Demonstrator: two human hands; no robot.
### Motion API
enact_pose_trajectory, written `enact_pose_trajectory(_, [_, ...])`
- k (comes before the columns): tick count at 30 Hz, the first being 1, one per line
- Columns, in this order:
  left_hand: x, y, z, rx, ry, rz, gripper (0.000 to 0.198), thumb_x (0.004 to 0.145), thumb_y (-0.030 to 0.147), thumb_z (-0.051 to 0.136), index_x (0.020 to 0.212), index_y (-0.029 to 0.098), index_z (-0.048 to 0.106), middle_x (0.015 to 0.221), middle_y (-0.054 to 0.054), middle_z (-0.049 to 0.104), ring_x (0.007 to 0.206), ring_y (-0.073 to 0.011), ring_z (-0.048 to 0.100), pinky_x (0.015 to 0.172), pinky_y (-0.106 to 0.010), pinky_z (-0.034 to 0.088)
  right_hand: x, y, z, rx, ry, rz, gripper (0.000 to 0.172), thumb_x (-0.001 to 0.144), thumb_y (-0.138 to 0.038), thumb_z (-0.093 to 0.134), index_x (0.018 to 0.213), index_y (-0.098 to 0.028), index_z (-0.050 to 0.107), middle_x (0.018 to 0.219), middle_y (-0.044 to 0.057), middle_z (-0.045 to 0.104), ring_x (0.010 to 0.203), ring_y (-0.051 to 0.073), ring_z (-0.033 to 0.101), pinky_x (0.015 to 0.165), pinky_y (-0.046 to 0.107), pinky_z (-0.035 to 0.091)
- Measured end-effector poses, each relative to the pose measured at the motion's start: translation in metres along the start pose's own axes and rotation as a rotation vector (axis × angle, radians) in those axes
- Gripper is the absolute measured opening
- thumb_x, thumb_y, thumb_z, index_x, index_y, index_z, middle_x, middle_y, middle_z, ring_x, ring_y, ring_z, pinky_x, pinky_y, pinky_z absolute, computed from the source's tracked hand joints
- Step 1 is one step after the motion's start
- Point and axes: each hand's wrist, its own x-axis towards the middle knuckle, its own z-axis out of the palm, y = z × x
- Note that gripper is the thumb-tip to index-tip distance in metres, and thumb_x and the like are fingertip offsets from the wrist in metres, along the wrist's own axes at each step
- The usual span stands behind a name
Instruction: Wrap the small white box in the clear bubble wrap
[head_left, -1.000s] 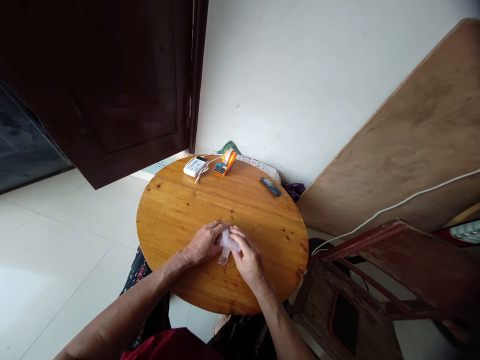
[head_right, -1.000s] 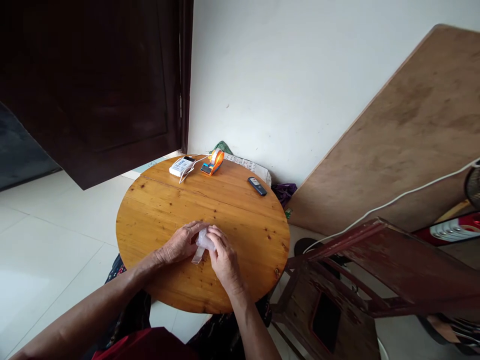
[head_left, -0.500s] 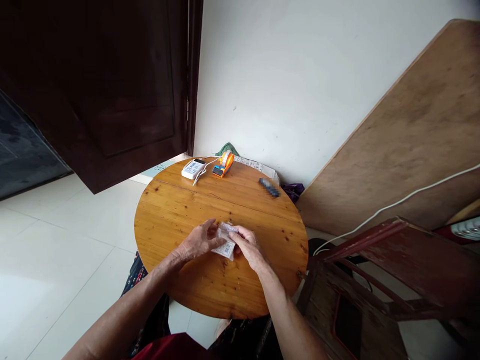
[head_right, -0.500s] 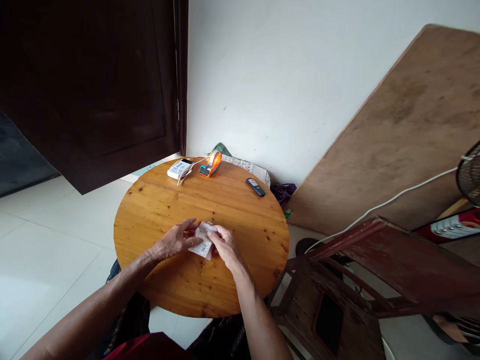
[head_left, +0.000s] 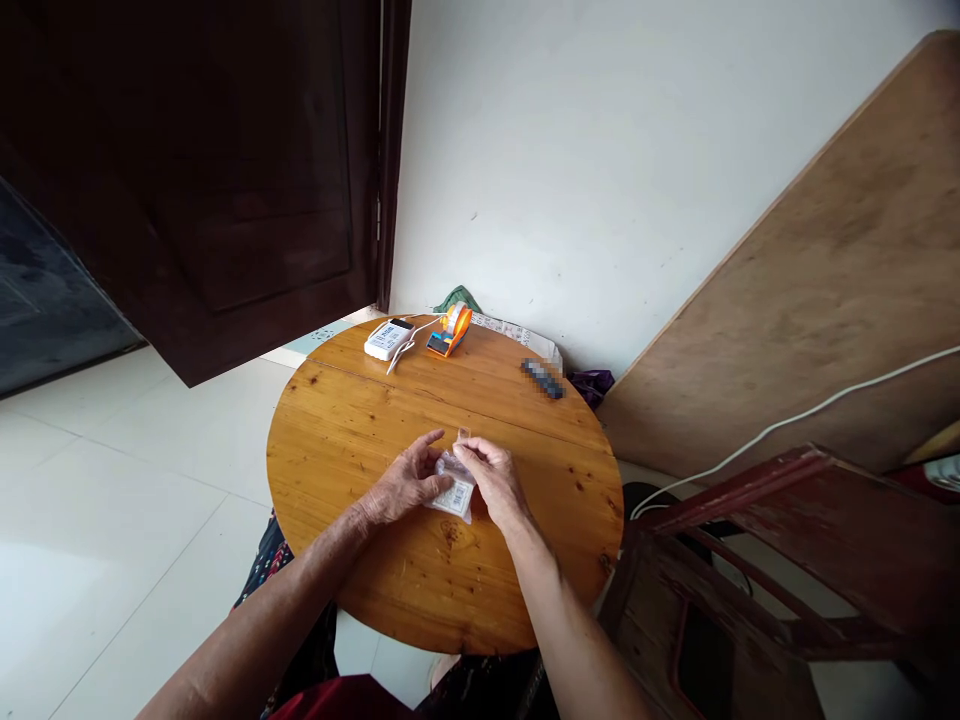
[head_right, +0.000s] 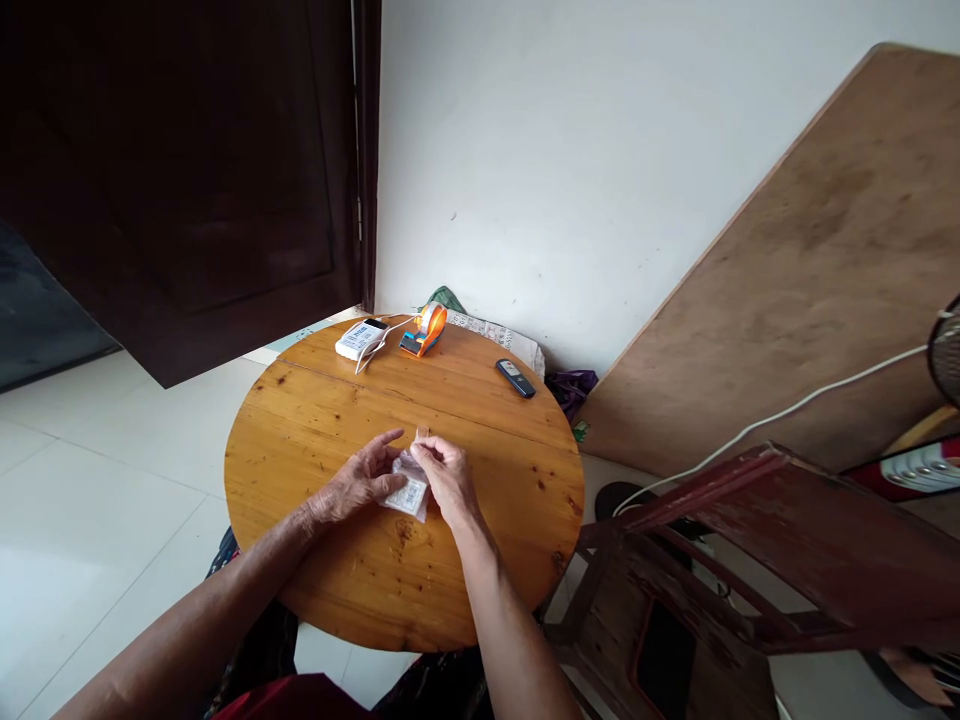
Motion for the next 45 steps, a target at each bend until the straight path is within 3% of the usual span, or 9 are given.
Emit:
enact_pose_trajectory(5, [0.0, -0.001, 0.001, -0.013, 0.007, -0.001, 0.091, 0.07, 0.039, 0.085, 0.146, 0.02, 0.037, 0.12, -0.013, 0.061, 0.101, -0.0233, 0.062, 0.085, -0.035, 0.049, 0.001, -0.011, 0.001, 0.075, 0.022, -0.012, 0.028, 0.072, -0.046, 0.07, 0.068, -0.019, 0.064, 0.064, -0.002, 0.06, 0.061, 0.013, 0.055, 0.062, 0.025, 0.045])
enact_pose_trajectory(15, [0.006, -0.002, 0.002, 0.071, 0.076, 0.002, 0.085, 0.071, 0.036, 0.082, 0.143, 0.016, 0.041, 0.106, -0.01, 0.066, 0.087, -0.0185, 0.063, 0.077, -0.03, 0.049, -0.009, -0.018, -0.007, -0.26, 0.017, -0.179, 0.023, 0.081, -0.039, 0.058, 0.072, -0.02, 0.067, 0.069, 0.0, 0.067, 0.065, 0.016, 0.06, 0.063, 0.025, 0.046])
enact_pose_trajectory(20, [0.014, 0.0, 0.004, 0.412, 0.223, 0.005, 0.063, 0.078, 0.026, 0.069, 0.137, 0.014, 0.049, 0.09, -0.003, 0.066, 0.08, -0.0139, 0.06, 0.075, -0.026, 0.047, -0.02, -0.011, -0.002, -0.475, 0.028, -0.346, 0.024, 0.089, -0.034, 0.05, 0.083, -0.023, 0.07, 0.084, 0.002, 0.075, 0.076, 0.018, 0.067, 0.072, 0.026, 0.048])
enact_pose_trajectory(24, [0.019, 0.001, 0.01, 0.699, 0.326, -0.02, 0.051, 0.082, 0.025, 0.06, 0.131, 0.014, 0.055, 0.075, 0.002, 0.063, 0.069, -0.013, 0.057, 0.069, -0.025, 0.045, -0.014, 0.004, 0.004, -0.538, 0.157, -0.424, 0.027, 0.092, -0.032, 0.046, 0.085, -0.023, 0.071, 0.089, 0.005, 0.076, 0.081, 0.02, 0.069, 0.076, 0.028, 0.049])
enact_pose_trajectory(29, [0.003, -0.001, 0.018, 0.712, 0.448, 0.133, 0.038, 0.087, 0.032, 0.056, 0.123, 0.018, 0.06, 0.103, -0.008, 0.066, 0.092, -0.02, 0.062, 0.083, -0.032, 0.05, -0.003, 0.011, 0.008, -0.555, 0.219, -0.398, 0.03, 0.093, -0.035, 0.045, 0.085, -0.024, 0.071, 0.087, 0.006, 0.076, 0.079, 0.021, 0.069, 0.075, 0.03, 0.05])
enact_pose_trajectory(33, [-0.017, -0.007, 0.02, 0.768, 0.396, 0.298, 0.038, 0.082, 0.024, 0.062, 0.12, 0.02, 0.06, 0.124, -0.011, 0.058, 0.116, -0.0253, 0.056, 0.098, -0.039, 0.048, -0.003, 0.01, 0.008, -0.552, 0.182, -0.386, 0.029, 0.093, -0.036, 0.044, 0.087, -0.025, 0.071, 0.088, 0.005, 0.076, 0.08, 0.021, 0.069, 0.076, 0.03, 0.049])
enact_pose_trajectory(37, [-0.017, -0.006, 0.019, 0.866, 0.346, 0.293, 0.041, 0.076, 0.013, 0.062, 0.117, 0.02, 0.062, 0.121, -0.01, 0.06, 0.111, -0.0238, 0.059, 0.099, -0.039, 0.048, 0.0, 0.011, 0.007, -0.508, 0.195, -0.348, 0.024, 0.091, -0.035, 0.046, 0.09, -0.026, 0.069, 0.086, 0.004, 0.075, 0.079, 0.02, 0.068, 0.076, 0.028, 0.049])
enact_pose_trajectory(42, [0.001, 0.003, 0.019, 0.863, 0.392, 0.186, 0.033, 0.077, 0.016, 0.065, 0.109, 0.02, 0.066, 0.108, -0.007, 0.064, 0.093, -0.0202, 0.063, 0.088, -0.035, 0.052, 0.009, 0.007, 0.003, -0.493, 0.178, -0.305, 0.018, 0.088, -0.034, 0.048, 0.084, -0.024, 0.063, 0.075, 0.0, 0.068, 0.07, 0.018, 0.062, 0.068, 0.026, 0.047])
enact_pose_trajectory(45, [0.004, 0.003, 0.019, 0.857, 0.402, 0.175, 0.032, 0.076, 0.016, 0.066, 0.109, 0.019, 0.066, 0.107, -0.007, 0.064, 0.091, -0.0195, 0.063, 0.087, -0.034, 0.052, 0.011, 0.004, 0.0, -0.484, 0.124, -0.347, 0.018, 0.088, -0.032, 0.047, 0.083, -0.023, 0.062, 0.078, 0.001, 0.067, 0.073, 0.017, 0.061, 0.07, 0.026, 0.047])
